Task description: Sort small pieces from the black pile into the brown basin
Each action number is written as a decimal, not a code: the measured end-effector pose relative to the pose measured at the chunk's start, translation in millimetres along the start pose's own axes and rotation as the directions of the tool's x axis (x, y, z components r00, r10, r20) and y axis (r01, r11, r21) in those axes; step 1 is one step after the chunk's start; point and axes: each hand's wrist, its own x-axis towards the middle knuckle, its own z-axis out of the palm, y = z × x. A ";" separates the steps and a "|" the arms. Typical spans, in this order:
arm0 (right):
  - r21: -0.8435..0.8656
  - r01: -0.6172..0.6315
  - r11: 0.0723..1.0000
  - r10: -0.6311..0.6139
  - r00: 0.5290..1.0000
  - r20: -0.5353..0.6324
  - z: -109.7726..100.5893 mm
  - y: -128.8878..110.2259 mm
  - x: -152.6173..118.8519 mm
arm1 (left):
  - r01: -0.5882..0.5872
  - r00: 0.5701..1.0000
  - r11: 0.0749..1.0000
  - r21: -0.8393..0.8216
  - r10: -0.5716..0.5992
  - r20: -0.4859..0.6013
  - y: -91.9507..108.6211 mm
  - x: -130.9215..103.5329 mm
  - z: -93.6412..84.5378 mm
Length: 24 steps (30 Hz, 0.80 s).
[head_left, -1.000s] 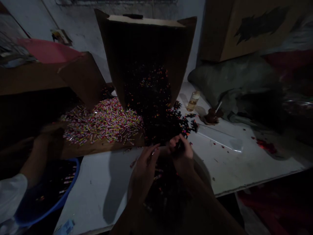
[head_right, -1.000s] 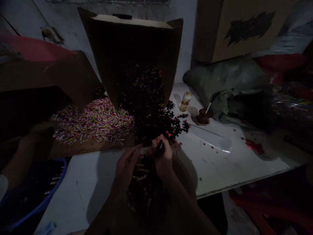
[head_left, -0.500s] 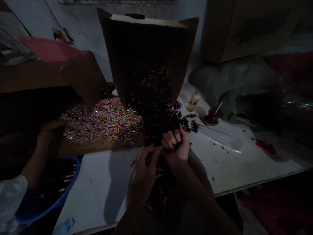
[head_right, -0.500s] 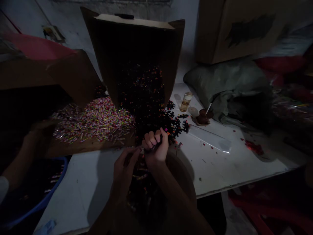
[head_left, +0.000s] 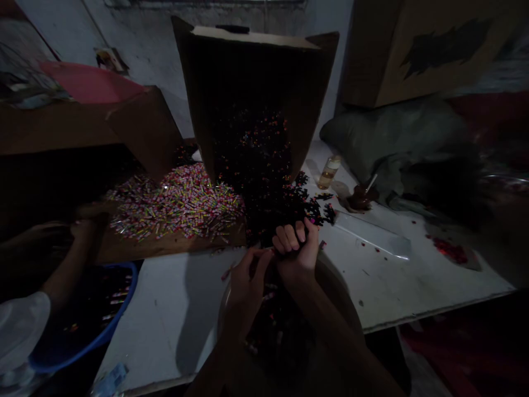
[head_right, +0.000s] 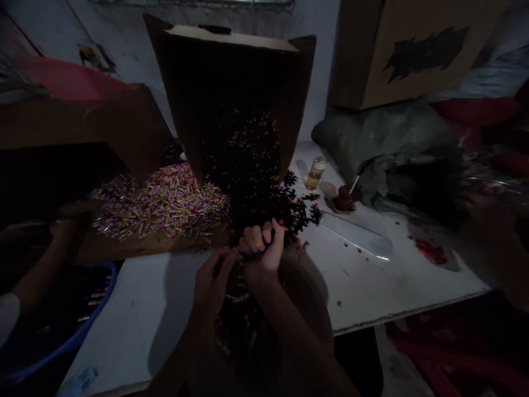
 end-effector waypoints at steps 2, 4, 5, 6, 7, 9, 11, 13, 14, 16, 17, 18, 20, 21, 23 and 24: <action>0.022 0.014 1.000 -0.014 1.000 0.005 -0.2 0.2 -0.1 | -0.015 0.999 1.000 -0.002 0.016 0.047 0.6 0.8 -0.5; 0.009 0.023 1.000 -0.023 1.000 -0.001 -0.7 0.1 -0.3 | -0.026 0.996 1.000 -0.004 0.026 0.087 1.0 2.1 -1.8; -0.012 0.024 1.000 -0.024 1.000 -0.007 -0.9 0.1 -0.5 | -0.030 0.994 1.000 -0.004 0.031 0.109 1.1 3.0 -2.9; -0.036 0.024 0.999 -0.024 1.000 -0.015 -1.1 0.2 -0.8 | -0.038 0.991 0.999 0.005 0.037 0.128 1.3 3.7 -4.2; -0.055 0.022 0.998 -0.024 0.999 -0.023 -1.3 0.5 -1.2 | -0.051 0.988 0.998 0.020 0.048 0.147 1.7 4.3 -5.6; -0.064 0.025 0.998 -0.028 0.999 -0.042 -1.4 1.7 -2.0 | -0.104 0.981 0.992 0.069 0.091 0.173 2.6 4.1 -8.2; -0.037 0.032 0.999 -0.034 0.997 -0.069 -1.2 3.8 -2.7 | -0.168 0.973 0.978 0.122 0.144 0.181 3.2 2.3 -9.8; 0.000 0.037 0.999 -0.037 0.994 -0.098 -1.0 6.6 -2.9 | -0.213 0.962 0.966 0.147 0.181 0.202 2.3 0.0 -10.2; 0.011 0.035 0.999 -0.034 0.993 -0.110 -1.2 8.3 -2.8 | -0.231 0.957 0.960 0.155 0.195 0.216 1.1 -0.7 -10.0; 0.007 0.028 1.000 -0.027 0.992 -0.126 -2.8 11.9 -2.3 | -0.275 0.942 0.946 0.174 0.228 0.245 -2.1 -0.5 -9.6; -0.005 0.026 1.000 -0.027 0.991 -0.130 -4.5 13.6 -2.3 | -0.300 0.934 0.935 0.188 0.247 0.260 -3.9 0.1 -9.5; -0.019 0.023 1.000 -0.025 0.991 -0.130 -7.1 15.2 -2.5 | -0.325 0.923 0.924 0.203 0.263 0.279 -5.6 0.9 -9.5; -0.045 0.015 0.999 -0.020 0.993 -0.117 -15.3 17.2 -4.1 | -0.368 0.902 0.898 0.240 0.282 0.327 -8.2 1.3 -9.5; -0.062 0.002 0.998 -0.008 0.995 -0.098 -21.0 17.4 -5.4 | -0.377 0.898 0.887 0.268 0.278 0.342 -9.4 0.6 -9.4; -0.142 -0.034 0.989 0.029 0.999 -0.036 -34.8 15.3 -7.8 | -0.355 0.911 0.879 0.320 0.247 0.331 -11.7 -2.2 -9.1; -0.221 -0.041 0.974 0.043 0.999 0.006 -42.4 12.9 -8.2 | -0.317 0.926 0.889 0.330 0.216 0.309 -13.0 -3.5 -9.4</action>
